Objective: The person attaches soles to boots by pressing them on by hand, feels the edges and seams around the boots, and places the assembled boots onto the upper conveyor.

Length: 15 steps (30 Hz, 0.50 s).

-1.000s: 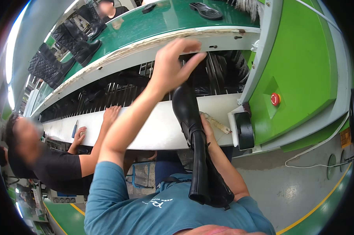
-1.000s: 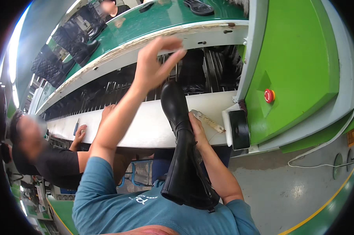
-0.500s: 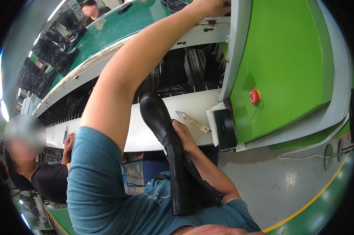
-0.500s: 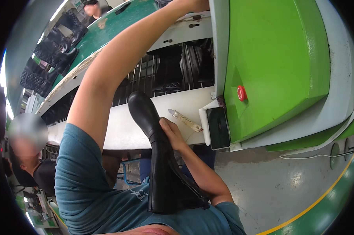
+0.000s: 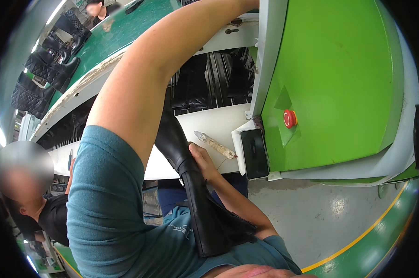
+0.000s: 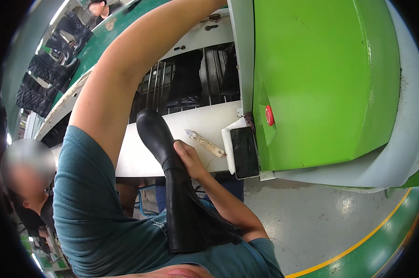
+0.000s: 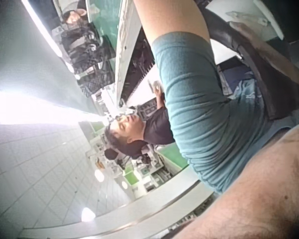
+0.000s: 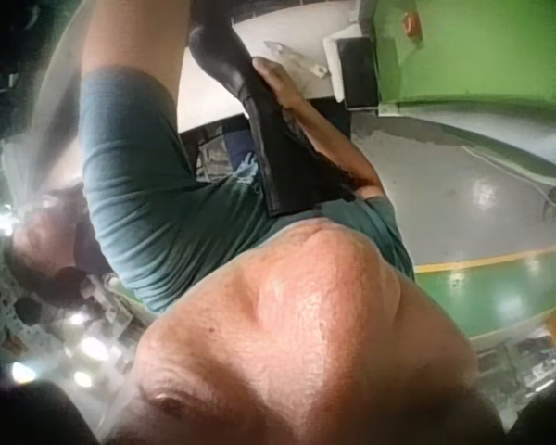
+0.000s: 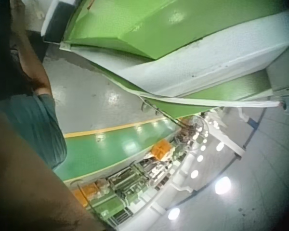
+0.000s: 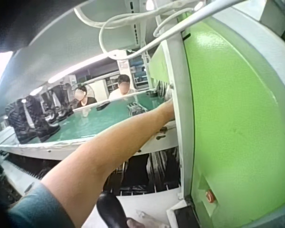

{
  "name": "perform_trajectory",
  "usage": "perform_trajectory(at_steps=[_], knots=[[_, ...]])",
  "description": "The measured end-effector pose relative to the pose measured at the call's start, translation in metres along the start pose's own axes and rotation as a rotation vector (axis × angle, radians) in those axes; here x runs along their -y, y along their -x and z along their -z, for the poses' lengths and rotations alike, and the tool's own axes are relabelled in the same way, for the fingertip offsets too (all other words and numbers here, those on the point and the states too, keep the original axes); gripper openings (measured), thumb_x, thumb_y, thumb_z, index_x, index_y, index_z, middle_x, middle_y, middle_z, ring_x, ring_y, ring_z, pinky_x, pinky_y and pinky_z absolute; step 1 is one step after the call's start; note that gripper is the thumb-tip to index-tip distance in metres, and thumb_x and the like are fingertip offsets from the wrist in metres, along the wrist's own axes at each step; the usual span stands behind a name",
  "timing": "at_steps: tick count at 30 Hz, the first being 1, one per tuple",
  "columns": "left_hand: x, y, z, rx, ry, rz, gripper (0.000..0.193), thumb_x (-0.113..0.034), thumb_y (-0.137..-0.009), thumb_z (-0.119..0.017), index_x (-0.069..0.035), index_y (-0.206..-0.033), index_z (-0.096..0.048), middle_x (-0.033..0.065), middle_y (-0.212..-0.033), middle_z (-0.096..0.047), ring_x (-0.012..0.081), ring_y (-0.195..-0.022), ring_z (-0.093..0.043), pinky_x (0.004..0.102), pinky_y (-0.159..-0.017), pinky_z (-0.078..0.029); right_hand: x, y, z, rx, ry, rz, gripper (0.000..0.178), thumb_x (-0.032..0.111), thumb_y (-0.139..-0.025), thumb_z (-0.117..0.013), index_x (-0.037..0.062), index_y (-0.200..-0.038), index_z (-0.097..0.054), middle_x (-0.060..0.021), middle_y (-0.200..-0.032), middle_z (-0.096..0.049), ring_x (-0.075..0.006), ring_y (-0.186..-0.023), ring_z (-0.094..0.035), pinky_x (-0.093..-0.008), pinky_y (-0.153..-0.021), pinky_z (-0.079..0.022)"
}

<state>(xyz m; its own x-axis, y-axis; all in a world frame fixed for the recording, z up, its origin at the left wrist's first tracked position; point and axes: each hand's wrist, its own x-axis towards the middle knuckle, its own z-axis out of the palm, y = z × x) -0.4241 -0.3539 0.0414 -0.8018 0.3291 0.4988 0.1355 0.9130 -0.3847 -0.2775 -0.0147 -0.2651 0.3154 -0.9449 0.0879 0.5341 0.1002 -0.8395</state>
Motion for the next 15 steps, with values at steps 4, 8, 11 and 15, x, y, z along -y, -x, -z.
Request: perform_trajectory(at_steps=[4,8,11,15], knots=[[-0.006,-0.002,0.004,-0.011,-0.126,0.024,0.036,-0.018,-0.102,-0.071,-0.005,-0.136,-0.076,0.0187,-0.136,-0.075,0.0306,-0.127,-0.069,0.0443,-0.11,-0.055,-0.002,-0.001,0.004,0.012,0.048,0.009,0.057,0.054,-0.12,-0.043,0.0029,-0.113,-0.066,0.0004,-0.097,-0.062,-0.0095,-0.091,-0.055,-0.0287,-0.083,-0.046],[-0.002,-0.011,0.004,-0.033,-0.253,0.04,0.036,-0.016,-0.102,-0.072,-0.004,-0.135,-0.075,0.0183,-0.134,-0.076,0.0294,-0.126,-0.069,0.0433,-0.109,-0.056,-0.004,0.0,0.002,-0.006,0.047,0.013,0.055,0.053,-0.12,-0.044,0.0032,-0.113,-0.066,0.0007,-0.098,-0.061,-0.0091,-0.092,-0.054,-0.0282,-0.084,-0.045],[0.011,-0.016,0.004,-0.042,-0.358,0.051,0.036,-0.014,-0.101,-0.073,-0.004,-0.135,-0.074,0.018,-0.133,-0.076,0.0285,-0.125,-0.069,0.0425,-0.108,-0.056,-0.008,-0.002,0.001,0.001,0.042,0.021,0.054,0.051,-0.12,-0.044,0.0032,-0.112,-0.066,0.0004,-0.099,-0.062,-0.009,-0.094,-0.055,-0.0279,-0.086,-0.046],[0.022,-0.012,0.006,-0.032,-0.489,0.08,0.036,-0.012,-0.101,-0.074,-0.003,-0.135,-0.074,0.0177,-0.131,-0.076,0.0273,-0.124,-0.07,0.0415,-0.107,-0.057,-0.008,-0.002,0.001,0.017,0.06,0.026,0.053,0.051,-0.121,-0.043,0.0033,-0.112,-0.066,0.0005,-0.1,-0.062,-0.0091,-0.095,-0.055,-0.0284,-0.087,-0.046]])
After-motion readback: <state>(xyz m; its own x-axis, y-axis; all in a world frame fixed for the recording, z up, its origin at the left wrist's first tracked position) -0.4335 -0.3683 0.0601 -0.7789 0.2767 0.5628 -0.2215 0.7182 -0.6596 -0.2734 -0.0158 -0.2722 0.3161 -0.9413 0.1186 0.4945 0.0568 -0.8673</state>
